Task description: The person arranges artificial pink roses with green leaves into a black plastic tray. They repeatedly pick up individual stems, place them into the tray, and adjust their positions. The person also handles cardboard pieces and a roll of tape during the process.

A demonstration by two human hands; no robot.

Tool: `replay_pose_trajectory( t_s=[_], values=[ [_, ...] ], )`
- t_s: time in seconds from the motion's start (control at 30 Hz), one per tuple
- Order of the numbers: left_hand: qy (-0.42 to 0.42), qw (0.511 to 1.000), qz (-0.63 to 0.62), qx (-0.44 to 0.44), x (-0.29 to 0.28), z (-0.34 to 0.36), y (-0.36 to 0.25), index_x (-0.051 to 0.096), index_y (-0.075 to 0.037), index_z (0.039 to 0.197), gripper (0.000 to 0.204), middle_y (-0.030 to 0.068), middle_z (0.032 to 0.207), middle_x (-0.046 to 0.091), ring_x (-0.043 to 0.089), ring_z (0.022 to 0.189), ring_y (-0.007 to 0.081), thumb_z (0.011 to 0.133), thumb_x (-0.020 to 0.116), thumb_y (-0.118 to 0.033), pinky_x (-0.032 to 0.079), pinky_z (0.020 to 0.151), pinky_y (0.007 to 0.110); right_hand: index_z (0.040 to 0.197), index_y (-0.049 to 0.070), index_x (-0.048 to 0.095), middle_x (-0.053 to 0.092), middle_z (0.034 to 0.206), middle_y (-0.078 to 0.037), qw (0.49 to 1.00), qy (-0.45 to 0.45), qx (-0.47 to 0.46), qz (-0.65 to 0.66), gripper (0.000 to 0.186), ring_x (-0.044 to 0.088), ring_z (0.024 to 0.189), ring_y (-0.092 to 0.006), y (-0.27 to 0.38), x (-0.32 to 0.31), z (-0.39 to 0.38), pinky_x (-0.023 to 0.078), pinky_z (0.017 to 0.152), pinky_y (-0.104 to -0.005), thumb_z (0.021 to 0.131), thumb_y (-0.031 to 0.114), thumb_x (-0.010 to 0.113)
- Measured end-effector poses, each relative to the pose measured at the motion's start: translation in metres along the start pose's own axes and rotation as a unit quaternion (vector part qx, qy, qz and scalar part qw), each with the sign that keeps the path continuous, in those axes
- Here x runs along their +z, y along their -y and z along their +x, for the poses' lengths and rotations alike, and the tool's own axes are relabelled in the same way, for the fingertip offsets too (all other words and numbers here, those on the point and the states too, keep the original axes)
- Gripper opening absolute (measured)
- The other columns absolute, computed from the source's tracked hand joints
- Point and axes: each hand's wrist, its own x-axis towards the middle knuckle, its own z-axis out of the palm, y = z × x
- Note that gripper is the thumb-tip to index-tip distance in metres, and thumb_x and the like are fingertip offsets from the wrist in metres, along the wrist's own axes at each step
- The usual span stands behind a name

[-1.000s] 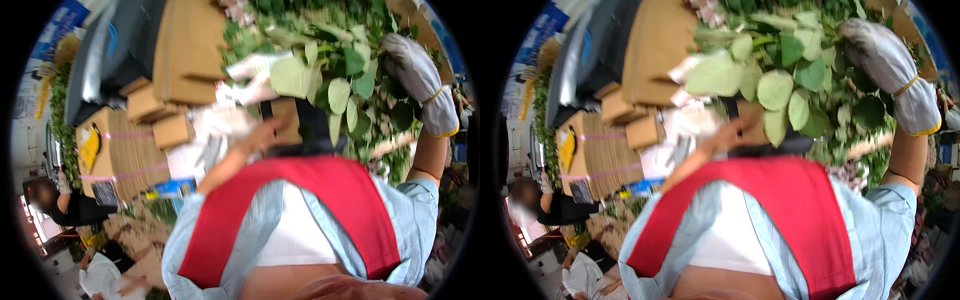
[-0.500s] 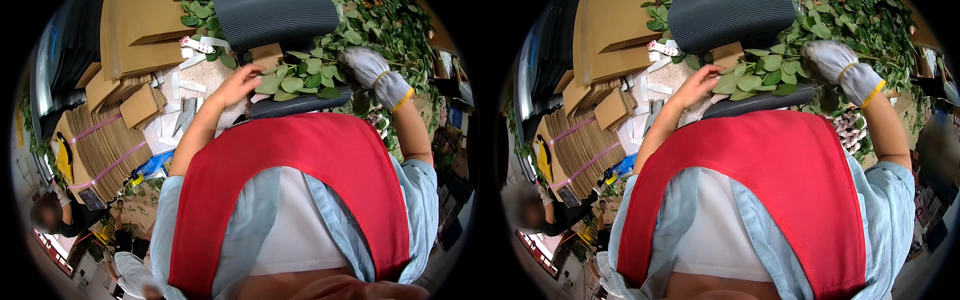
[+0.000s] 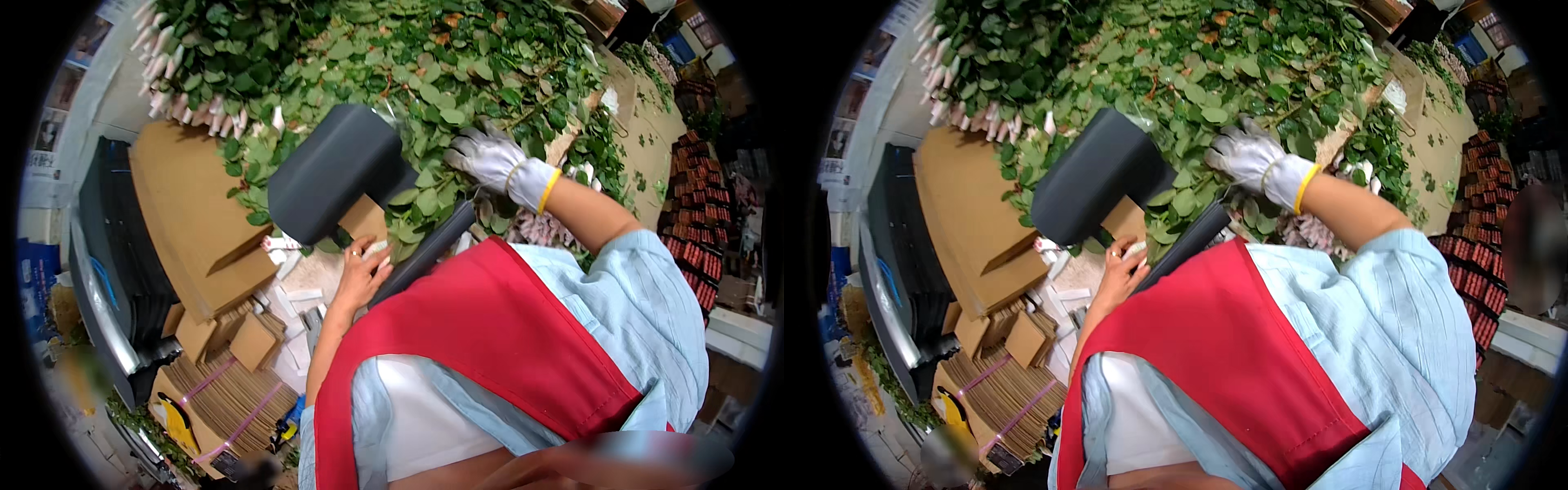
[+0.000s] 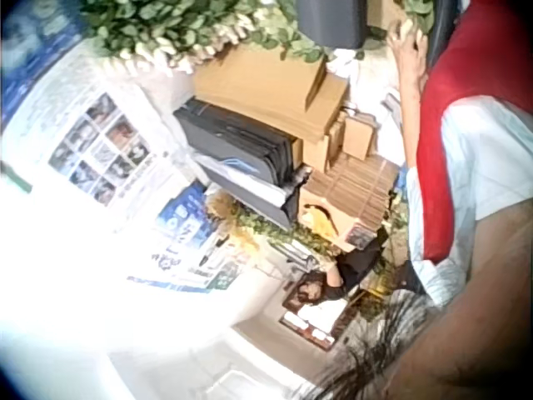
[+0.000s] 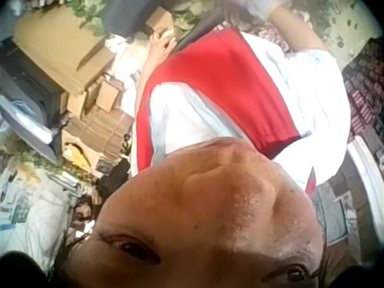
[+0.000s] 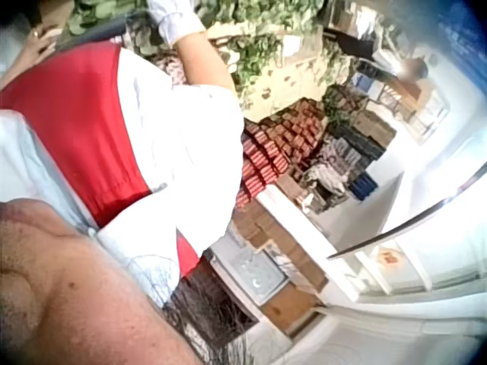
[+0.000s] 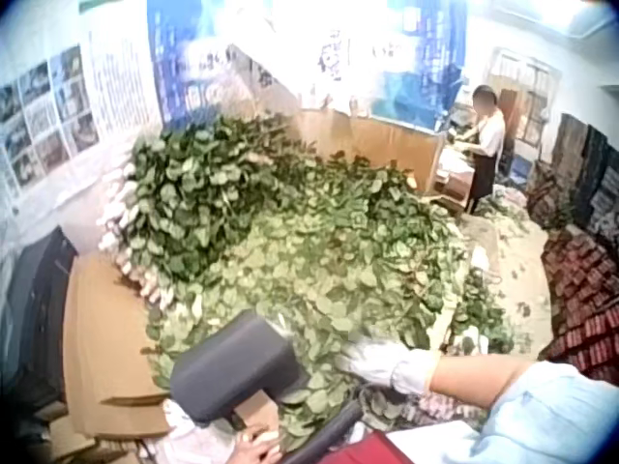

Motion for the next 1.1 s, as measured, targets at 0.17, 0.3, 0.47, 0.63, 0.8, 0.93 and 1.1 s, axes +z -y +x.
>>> replay_pose_trajectory(
  t_s=[0.17,0.3,0.47,0.63,0.8,0.93,1.1],
  values=[
    [-0.062,0.998,0.017,0.007,0.009,-0.004,0.002,0.073,-0.017,0.126,0.048,0.0159,0.130,0.061,0.054,0.120,0.0369,0.079,0.083,-0.015,0.046,0.104,0.044,0.122,0.015,0.066,0.066,0.122,-0.013,0.977,-0.189,0.043,0.088,0.046,0.064,0.113,-0.0350,0.002,-0.013,-0.012,0.053,0.098,-0.0430,0.076,0.010,0.065],
    [-0.164,0.986,-0.023,-0.036,0.022,-0.008,0.000,0.067,-0.011,0.130,0.057,0.0168,0.125,0.067,0.065,0.111,0.0368,0.076,0.086,-0.013,0.053,0.093,0.041,0.112,0.010,0.070,0.067,0.107,-0.017,0.980,-0.022,0.082,0.180,0.030,0.066,0.102,-0.0378,0.002,0.015,0.005,0.055,0.088,-0.0483,0.083,0.014,0.064],
    [-0.165,0.984,-0.025,-0.060,0.025,-0.009,0.008,0.068,-0.007,0.125,0.048,0.0154,0.120,0.071,0.070,0.108,0.0317,0.079,0.083,-0.008,0.056,0.091,0.037,0.123,0.012,0.066,0.063,0.129,-0.014,0.985,-0.058,0.098,0.129,0.045,0.061,0.118,-0.0383,-0.003,0.032,-0.002,0.052,0.098,-0.0486,0.079,0.013,0.068],
    [-0.131,0.989,-0.044,-0.061,0.023,-0.005,0.021,0.067,-0.003,0.126,0.048,0.0157,0.130,0.065,0.062,0.122,0.0288,0.079,0.080,-0.001,0.050,0.103,0.036,0.128,0.011,0.059,0.064,0.125,-0.015,0.929,-0.287,0.139,0.187,0.044,0.063,0.115,-0.0377,0.005,-0.001,-0.102,0.054,0.096,-0.0451,0.087,0.021,0.070],
    [-0.111,0.992,-0.060,-0.018,0.018,-0.004,0.026,0.063,-0.008,0.133,0.055,0.0152,0.134,0.060,0.055,0.128,0.0303,0.081,0.079,-0.005,0.048,0.105,0.039,0.113,0.016,0.073,0.074,0.096,-0.016,0.918,0.009,0.362,0.163,0.026,0.073,0.087,-0.0355,0.017,0.018,-0.238,0.060,0.077,-0.0470,0.091,0.022,0.062],
    [-0.107,0.988,-0.078,-0.083,0.009,-0.004,0.016,0.059,-0.004,0.137,0.055,0.0124,0.137,0.061,0.057,0.126,0.0262,0.085,0.076,-0.006,0.043,0.111,0.037,0.116,0.017,0.073,0.075,0.100,-0.017,0.883,0.039,0.424,0.196,0.029,0.073,0.089,-0.0349,0.012,0.060,-0.312,0.060,0.082,-0.0470,0.090,0.017,0.060],
    [-0.048,0.985,-0.030,-0.162,-0.003,0.003,-0.004,0.060,-0.001,0.136,0.045,0.0105,0.126,0.068,0.065,0.112,0.0183,0.092,0.066,-0.002,0.051,0.099,0.032,0.121,0.008,0.066,0.066,0.122,-0.019,0.879,-0.086,0.438,0.166,0.038,0.066,0.110,-0.0368,-0.037,0.084,-0.356,0.054,0.095,-0.0469,0.084,0.011,0.059]
  ],
)
